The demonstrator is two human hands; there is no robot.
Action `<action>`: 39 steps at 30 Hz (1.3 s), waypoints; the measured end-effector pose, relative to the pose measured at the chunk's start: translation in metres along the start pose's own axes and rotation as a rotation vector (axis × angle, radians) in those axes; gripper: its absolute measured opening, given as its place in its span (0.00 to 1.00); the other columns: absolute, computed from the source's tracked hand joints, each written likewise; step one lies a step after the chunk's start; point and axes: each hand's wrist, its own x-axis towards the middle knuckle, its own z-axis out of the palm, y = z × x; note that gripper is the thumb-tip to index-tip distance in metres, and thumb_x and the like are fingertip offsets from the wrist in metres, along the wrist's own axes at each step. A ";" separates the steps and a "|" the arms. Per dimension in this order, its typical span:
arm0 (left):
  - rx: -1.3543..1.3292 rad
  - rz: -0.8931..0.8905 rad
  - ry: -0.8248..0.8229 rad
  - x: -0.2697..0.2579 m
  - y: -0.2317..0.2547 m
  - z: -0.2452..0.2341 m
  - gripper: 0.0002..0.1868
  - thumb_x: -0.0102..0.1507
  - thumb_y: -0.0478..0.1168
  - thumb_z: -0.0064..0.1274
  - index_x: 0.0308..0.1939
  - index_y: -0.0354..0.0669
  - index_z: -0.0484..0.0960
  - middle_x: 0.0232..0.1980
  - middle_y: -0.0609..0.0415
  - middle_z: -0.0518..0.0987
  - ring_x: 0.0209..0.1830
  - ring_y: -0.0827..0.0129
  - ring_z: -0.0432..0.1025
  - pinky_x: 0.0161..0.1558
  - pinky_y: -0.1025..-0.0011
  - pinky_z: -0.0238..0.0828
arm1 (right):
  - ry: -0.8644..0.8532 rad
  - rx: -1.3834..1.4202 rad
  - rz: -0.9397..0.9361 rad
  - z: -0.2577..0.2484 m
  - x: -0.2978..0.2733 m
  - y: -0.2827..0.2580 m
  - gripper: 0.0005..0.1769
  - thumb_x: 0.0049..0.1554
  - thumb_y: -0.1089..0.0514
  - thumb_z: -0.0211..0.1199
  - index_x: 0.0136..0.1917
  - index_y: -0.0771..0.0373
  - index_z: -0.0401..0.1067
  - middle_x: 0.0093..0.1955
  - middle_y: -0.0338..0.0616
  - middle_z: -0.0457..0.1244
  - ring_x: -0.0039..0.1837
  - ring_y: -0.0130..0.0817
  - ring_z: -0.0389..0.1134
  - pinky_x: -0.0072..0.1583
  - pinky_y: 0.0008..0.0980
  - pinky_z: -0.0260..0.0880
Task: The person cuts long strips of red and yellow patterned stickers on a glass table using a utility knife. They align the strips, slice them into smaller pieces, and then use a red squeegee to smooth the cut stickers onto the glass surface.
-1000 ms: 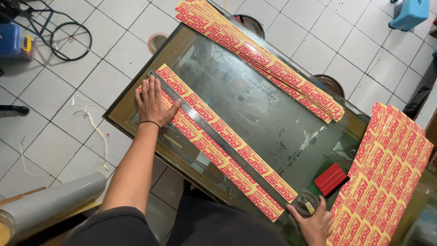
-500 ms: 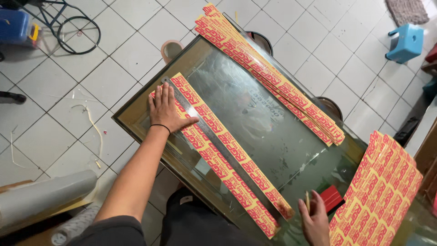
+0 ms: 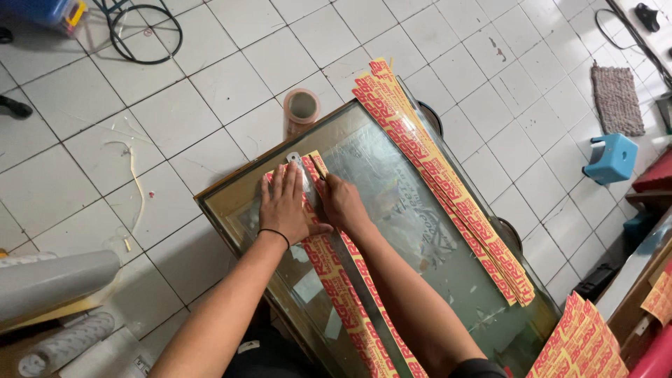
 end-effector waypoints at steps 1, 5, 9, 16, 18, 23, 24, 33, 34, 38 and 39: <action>-0.006 -0.005 -0.001 0.001 -0.001 -0.001 0.78 0.42 0.89 0.47 0.83 0.43 0.44 0.88 0.50 0.37 0.87 0.50 0.31 0.81 0.39 0.24 | -0.006 -0.004 -0.002 0.001 0.007 -0.004 0.22 0.66 0.40 0.49 0.47 0.59 0.71 0.40 0.62 0.66 0.50 0.67 0.71 0.52 0.60 0.70; 0.073 0.001 -0.031 0.001 -0.003 0.002 0.83 0.39 0.95 0.39 0.83 0.42 0.42 0.88 0.49 0.36 0.87 0.50 0.30 0.81 0.40 0.25 | -0.112 -0.061 0.117 0.007 0.025 -0.010 0.21 0.65 0.42 0.50 0.49 0.59 0.73 0.42 0.64 0.68 0.51 0.69 0.71 0.52 0.60 0.72; 0.099 0.013 -0.017 0.000 -0.003 0.005 0.83 0.39 0.96 0.35 0.83 0.42 0.43 0.88 0.49 0.36 0.87 0.50 0.31 0.81 0.39 0.25 | -0.130 -0.083 0.156 0.000 0.023 -0.024 0.20 0.63 0.42 0.50 0.48 0.58 0.73 0.42 0.62 0.68 0.50 0.67 0.72 0.50 0.61 0.73; 0.177 -0.016 -0.039 -0.001 0.007 -0.007 0.79 0.42 0.92 0.42 0.83 0.43 0.43 0.88 0.51 0.36 0.87 0.50 0.30 0.79 0.33 0.19 | -0.130 -0.064 0.116 -0.002 -0.001 -0.031 0.20 0.65 0.44 0.47 0.52 0.61 0.71 0.44 0.65 0.68 0.50 0.70 0.72 0.51 0.63 0.73; 0.223 -0.045 -0.027 -0.005 0.011 -0.013 0.55 0.61 0.64 0.50 0.83 0.43 0.44 0.87 0.51 0.38 0.86 0.51 0.33 0.79 0.31 0.22 | -0.154 -0.052 0.091 -0.004 -0.013 -0.028 0.18 0.65 0.50 0.47 0.54 0.65 0.70 0.45 0.70 0.67 0.51 0.73 0.71 0.52 0.64 0.73; 0.168 -0.039 0.011 0.002 0.005 0.005 0.69 0.46 0.80 0.46 0.82 0.45 0.48 0.88 0.53 0.40 0.87 0.53 0.35 0.77 0.28 0.16 | -0.202 -0.008 0.173 -0.016 -0.085 -0.001 0.19 0.65 0.49 0.46 0.54 0.65 0.69 0.49 0.69 0.67 0.52 0.76 0.69 0.51 0.69 0.70; 0.145 -0.031 0.023 0.002 0.002 0.006 0.79 0.41 0.94 0.38 0.82 0.45 0.49 0.88 0.53 0.42 0.87 0.54 0.36 0.77 0.27 0.15 | -0.216 -0.004 0.185 -0.013 -0.098 0.009 0.19 0.65 0.48 0.47 0.55 0.64 0.68 0.50 0.70 0.67 0.53 0.76 0.69 0.51 0.71 0.69; 0.189 -0.051 0.130 -0.008 0.005 0.007 0.79 0.43 0.95 0.41 0.82 0.43 0.52 0.88 0.49 0.43 0.88 0.53 0.33 0.78 0.32 0.09 | -0.254 -0.133 0.184 -0.045 -0.182 0.017 0.18 0.65 0.48 0.45 0.53 0.63 0.67 0.47 0.66 0.67 0.50 0.74 0.70 0.51 0.67 0.72; 0.192 -0.048 0.127 -0.020 0.015 0.010 0.79 0.43 0.95 0.41 0.82 0.43 0.52 0.88 0.49 0.43 0.88 0.53 0.33 0.78 0.32 0.09 | -0.253 -0.129 0.187 -0.036 -0.180 0.027 0.18 0.65 0.48 0.45 0.53 0.63 0.67 0.47 0.66 0.67 0.50 0.74 0.70 0.51 0.67 0.72; -0.032 0.050 0.323 -0.078 0.057 0.044 0.60 0.57 0.74 0.53 0.80 0.37 0.56 0.85 0.42 0.50 0.85 0.47 0.43 0.79 0.34 0.23 | -0.299 -0.247 0.128 -0.018 -0.152 0.051 0.17 0.57 0.50 0.47 0.48 0.63 0.70 0.42 0.61 0.67 0.46 0.66 0.73 0.45 0.62 0.73; -0.091 0.112 0.389 -0.095 0.068 0.059 0.55 0.61 0.72 0.52 0.77 0.33 0.60 0.82 0.38 0.55 0.84 0.45 0.47 0.78 0.33 0.29 | -0.302 -0.319 0.072 -0.016 -0.143 0.053 0.14 0.54 0.52 0.51 0.44 0.65 0.71 0.37 0.59 0.67 0.44 0.62 0.74 0.41 0.58 0.74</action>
